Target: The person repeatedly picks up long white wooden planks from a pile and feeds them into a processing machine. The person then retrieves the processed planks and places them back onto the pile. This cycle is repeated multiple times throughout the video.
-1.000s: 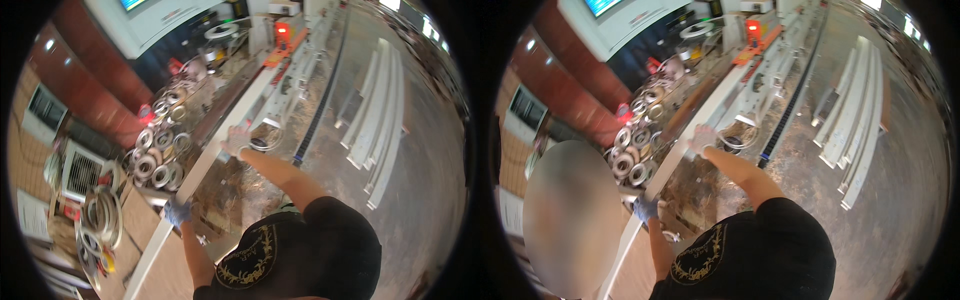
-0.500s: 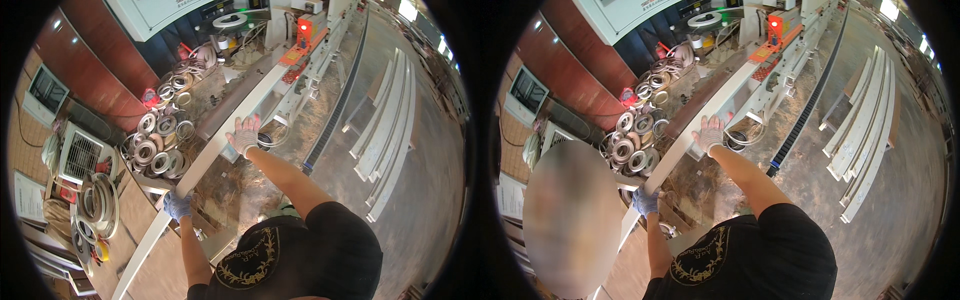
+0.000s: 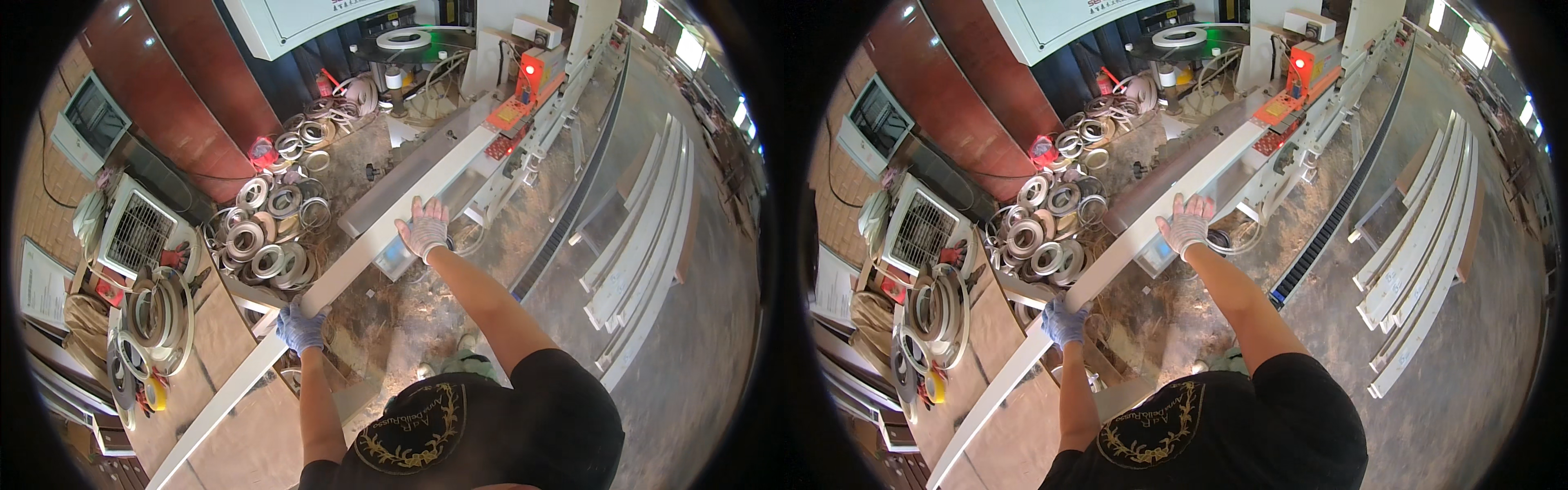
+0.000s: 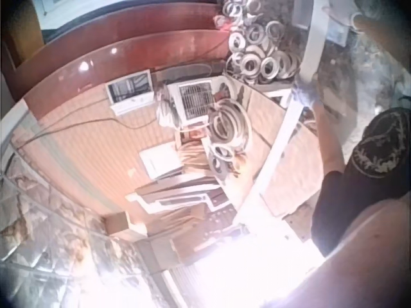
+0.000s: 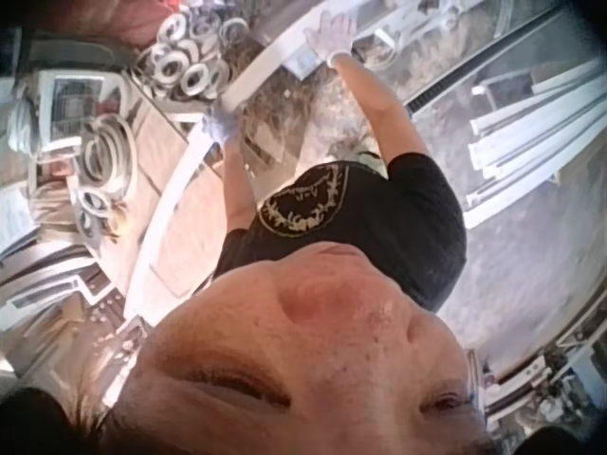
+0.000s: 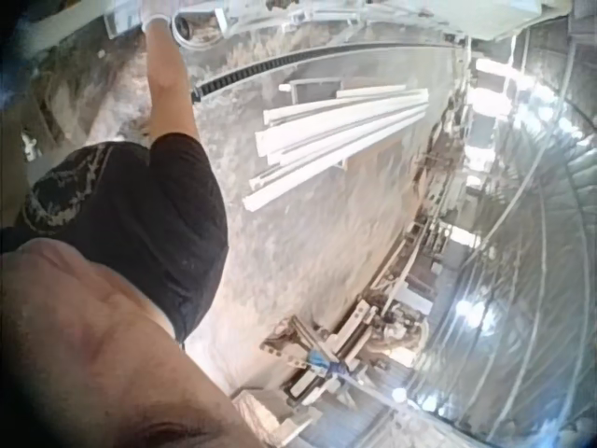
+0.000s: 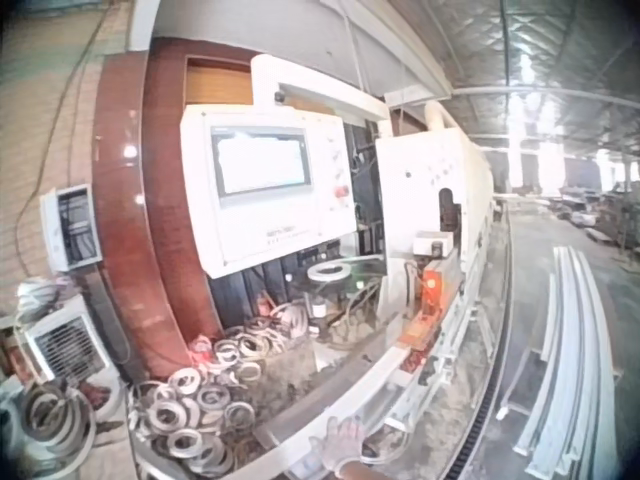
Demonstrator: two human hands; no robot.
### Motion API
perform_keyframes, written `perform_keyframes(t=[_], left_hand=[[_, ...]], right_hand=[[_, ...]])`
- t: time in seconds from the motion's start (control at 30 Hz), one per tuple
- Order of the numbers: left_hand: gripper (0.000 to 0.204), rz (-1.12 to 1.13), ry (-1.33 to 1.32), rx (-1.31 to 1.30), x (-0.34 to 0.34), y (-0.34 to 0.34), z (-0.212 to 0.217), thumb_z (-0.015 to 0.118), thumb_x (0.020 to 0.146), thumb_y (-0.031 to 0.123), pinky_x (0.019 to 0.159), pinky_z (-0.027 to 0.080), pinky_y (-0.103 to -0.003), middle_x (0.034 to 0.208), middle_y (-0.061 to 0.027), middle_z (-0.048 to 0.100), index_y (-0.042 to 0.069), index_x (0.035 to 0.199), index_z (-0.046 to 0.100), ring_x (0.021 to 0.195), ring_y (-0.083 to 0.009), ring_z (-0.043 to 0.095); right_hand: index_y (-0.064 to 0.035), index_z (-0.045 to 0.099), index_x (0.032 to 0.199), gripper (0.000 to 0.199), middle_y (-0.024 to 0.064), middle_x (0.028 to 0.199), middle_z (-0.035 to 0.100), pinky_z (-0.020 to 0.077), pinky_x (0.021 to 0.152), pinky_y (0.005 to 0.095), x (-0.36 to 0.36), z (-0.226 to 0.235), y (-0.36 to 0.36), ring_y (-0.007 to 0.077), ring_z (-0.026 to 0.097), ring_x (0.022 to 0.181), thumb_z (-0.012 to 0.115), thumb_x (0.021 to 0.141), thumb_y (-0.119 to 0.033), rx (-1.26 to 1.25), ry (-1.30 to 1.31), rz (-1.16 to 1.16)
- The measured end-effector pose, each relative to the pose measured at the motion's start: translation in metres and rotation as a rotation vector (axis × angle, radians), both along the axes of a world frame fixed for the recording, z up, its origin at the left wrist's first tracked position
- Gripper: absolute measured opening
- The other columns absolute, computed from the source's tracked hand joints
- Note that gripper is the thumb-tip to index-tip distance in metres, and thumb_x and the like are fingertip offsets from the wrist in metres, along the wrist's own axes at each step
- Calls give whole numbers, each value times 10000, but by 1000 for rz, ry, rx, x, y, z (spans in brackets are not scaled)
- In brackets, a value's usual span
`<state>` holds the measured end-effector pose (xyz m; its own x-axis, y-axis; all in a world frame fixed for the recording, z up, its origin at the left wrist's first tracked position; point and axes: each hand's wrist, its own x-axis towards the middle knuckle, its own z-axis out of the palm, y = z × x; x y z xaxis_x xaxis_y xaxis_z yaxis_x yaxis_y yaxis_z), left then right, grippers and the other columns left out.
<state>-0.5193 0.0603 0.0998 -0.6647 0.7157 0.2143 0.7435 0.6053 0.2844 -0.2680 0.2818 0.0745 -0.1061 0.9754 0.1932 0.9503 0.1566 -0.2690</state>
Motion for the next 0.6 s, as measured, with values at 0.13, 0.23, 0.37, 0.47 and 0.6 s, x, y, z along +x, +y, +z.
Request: perform_keyframes(t=[0.13,0.23,0.37,0.47,0.6], left_hand=[[751,-25,-6,1,3,7,1,859,489,487,939,412,-433,1141,-42,590,249,1164,632,1112,-275,516],[745,-26,2,-8,1,7,-2,853,499,490,931,411,-433,1131,-39,588,242,1166,631,1112,-271,513],[726,-41,37,22,-1,5,-8,838,532,492,926,412,-440,1143,-51,585,217,1170,628,1110,-274,517],[719,-72,50,39,-1,2,-9,826,555,492,929,411,-448,1151,-63,584,203,1180,618,1103,-284,524],[703,-172,117,127,-9,0,-21,806,591,478,950,404,-462,1189,-74,580,172,1190,601,1118,-292,530]], right_hand=[[-41,285,1458,805,319,1433,307,18,1124,559,3,-7,10,433,199,1381,385,890,-603,32,-21,-14],[-52,255,1475,794,314,1455,284,29,1132,543,5,-3,10,436,185,1390,350,907,-599,-31,-49,-11],[-60,295,1452,788,316,1423,321,122,1126,525,3,-4,9,419,249,1370,438,880,-583,30,-28,-19],[-60,293,1453,781,318,1422,321,132,1122,529,5,-7,11,416,254,1368,442,881,-571,29,-28,-9],[-78,277,1460,788,323,1418,325,138,1116,534,8,10,8,424,267,1357,417,883,-596,-39,-34,11]])
